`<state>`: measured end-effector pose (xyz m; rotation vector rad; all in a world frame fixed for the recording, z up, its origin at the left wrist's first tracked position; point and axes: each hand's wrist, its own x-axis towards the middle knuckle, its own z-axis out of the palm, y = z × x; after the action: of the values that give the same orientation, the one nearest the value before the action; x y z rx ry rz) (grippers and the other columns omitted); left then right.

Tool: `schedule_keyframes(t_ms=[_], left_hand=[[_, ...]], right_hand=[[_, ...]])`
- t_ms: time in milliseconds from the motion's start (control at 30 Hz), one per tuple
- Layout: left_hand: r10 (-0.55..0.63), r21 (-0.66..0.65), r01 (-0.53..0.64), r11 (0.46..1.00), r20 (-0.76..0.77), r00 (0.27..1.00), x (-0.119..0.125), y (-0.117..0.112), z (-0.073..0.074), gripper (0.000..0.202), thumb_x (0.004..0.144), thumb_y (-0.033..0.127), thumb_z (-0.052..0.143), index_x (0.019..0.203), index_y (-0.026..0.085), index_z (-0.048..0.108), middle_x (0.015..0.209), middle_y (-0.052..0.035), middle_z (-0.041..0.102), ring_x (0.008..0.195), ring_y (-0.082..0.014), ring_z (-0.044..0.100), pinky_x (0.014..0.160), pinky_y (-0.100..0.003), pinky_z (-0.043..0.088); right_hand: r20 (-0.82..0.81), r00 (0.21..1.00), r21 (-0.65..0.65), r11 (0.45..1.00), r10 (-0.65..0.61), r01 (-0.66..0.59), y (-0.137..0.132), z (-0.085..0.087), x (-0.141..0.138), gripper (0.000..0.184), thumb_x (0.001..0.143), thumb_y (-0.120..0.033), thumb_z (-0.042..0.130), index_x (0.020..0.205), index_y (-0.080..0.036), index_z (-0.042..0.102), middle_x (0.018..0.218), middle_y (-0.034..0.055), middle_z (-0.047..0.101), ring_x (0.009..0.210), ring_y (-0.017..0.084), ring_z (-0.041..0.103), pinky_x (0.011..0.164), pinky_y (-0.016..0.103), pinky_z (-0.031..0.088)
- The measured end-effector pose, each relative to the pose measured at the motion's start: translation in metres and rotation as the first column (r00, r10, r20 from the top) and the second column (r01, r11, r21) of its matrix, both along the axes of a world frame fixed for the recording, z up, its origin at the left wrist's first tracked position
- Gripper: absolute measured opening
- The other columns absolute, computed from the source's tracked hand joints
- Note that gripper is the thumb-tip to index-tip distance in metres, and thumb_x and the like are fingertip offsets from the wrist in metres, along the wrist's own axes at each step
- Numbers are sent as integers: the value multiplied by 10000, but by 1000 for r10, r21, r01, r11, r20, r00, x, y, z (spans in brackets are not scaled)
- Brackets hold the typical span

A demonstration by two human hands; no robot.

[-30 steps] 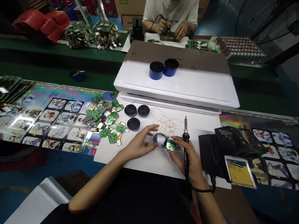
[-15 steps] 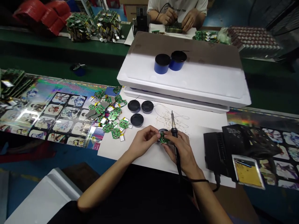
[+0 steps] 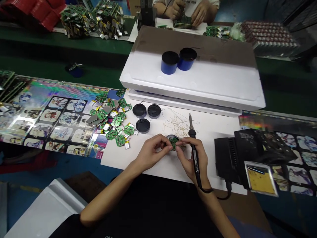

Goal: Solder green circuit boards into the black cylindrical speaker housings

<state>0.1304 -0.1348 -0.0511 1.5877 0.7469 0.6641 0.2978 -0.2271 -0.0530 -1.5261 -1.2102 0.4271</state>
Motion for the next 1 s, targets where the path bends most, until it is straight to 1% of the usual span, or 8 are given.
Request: schedule_keyframes(t_ms=[200, 367, 433, 500, 633, 767, 900, 1000], left_hand=[[-19, 58, 18, 998, 6, 1000, -2, 2, 0, 98, 996, 263, 720, 959, 172, 711, 884, -23, 706, 772, -128, 597, 676, -240, 428], [-27, 68, 27, 997, 4, 1000, -1, 3, 2, 103, 1007, 278, 718, 988, 178, 733, 938, -38, 744, 823, -138, 636, 704, -243, 447], [-20, 58, 19, 998, 12, 1000, 0, 3, 1, 124, 1011, 292, 716, 979, 175, 745, 931, -43, 750, 827, -144, 646, 707, -247, 452], [1, 23, -1, 1000, 34, 999, 1, 3, -1, 149, 1001, 311, 735, 958, 170, 753, 910, -48, 750, 813, -148, 646, 704, -253, 454], [50, -105, -38, 994, 109, 993, 3, 1, -8, 207, 972, 363, 781, 934, 160, 759, 901, -63, 744, 828, -162, 655, 723, -270, 470], [66, -209, -33, 977, 153, 986, 3, -1, -12, 244, 948, 396, 810, 930, 157, 760, 915, -72, 737, 862, -178, 670, 766, -290, 494], [67, -255, -19, 967, 178, 982, 2, -1, -13, 227, 941, 382, 820, 932, 162, 762, 933, -70, 735, 889, -179, 673, 796, -293, 502], [70, -263, -23, 964, 172, 983, 2, 0, -14, 241, 936, 396, 823, 935, 162, 768, 928, -72, 741, 887, -182, 675, 801, -294, 506]], right_hand=[[-120, 993, -10, 1000, -1, 0, 5, 0, -1, 284, 925, -186, 778, 1158, -280, 647, 971, -6, 771, 908, 169, 786, 897, 336, 622], [-154, 988, -29, 999, -18, 14, 3, -3, -1, 286, 910, -227, 824, 1133, -282, 654, 947, -17, 775, 891, 168, 783, 963, 368, 594], [-158, 987, -31, 999, -24, 19, 3, -4, -1, 297, 906, -236, 833, 1137, -285, 652, 932, -23, 774, 887, 165, 777, 974, 371, 583], [-157, 987, -34, 999, -37, 32, 2, -4, -1, 305, 901, -247, 841, 1134, -285, 648, 911, -25, 772, 885, 167, 771, 968, 372, 579], [-156, 987, -42, 998, -48, 42, 1, -5, -3, 295, 903, -267, 837, 1123, -281, 640, 883, -24, 770, 885, 180, 768, 962, 391, 580], [-174, 983, -37, 998, -61, 55, 2, -4, -5, 288, 903, -263, 834, 1107, -280, 630, 870, -29, 757, 869, 179, 771, 946, 387, 589], [-164, 985, -34, 998, -61, 56, 2, -4, -8, 281, 904, -237, 825, 1101, -283, 631, 903, -23, 748, 862, 170, 772, 906, 356, 599], [-116, 991, -22, 998, -59, 57, 1, -3, -9, 267, 910, -225, 808, 1105, -287, 637, 936, -20, 739, 853, 162, 766, 885, 341, 608]])
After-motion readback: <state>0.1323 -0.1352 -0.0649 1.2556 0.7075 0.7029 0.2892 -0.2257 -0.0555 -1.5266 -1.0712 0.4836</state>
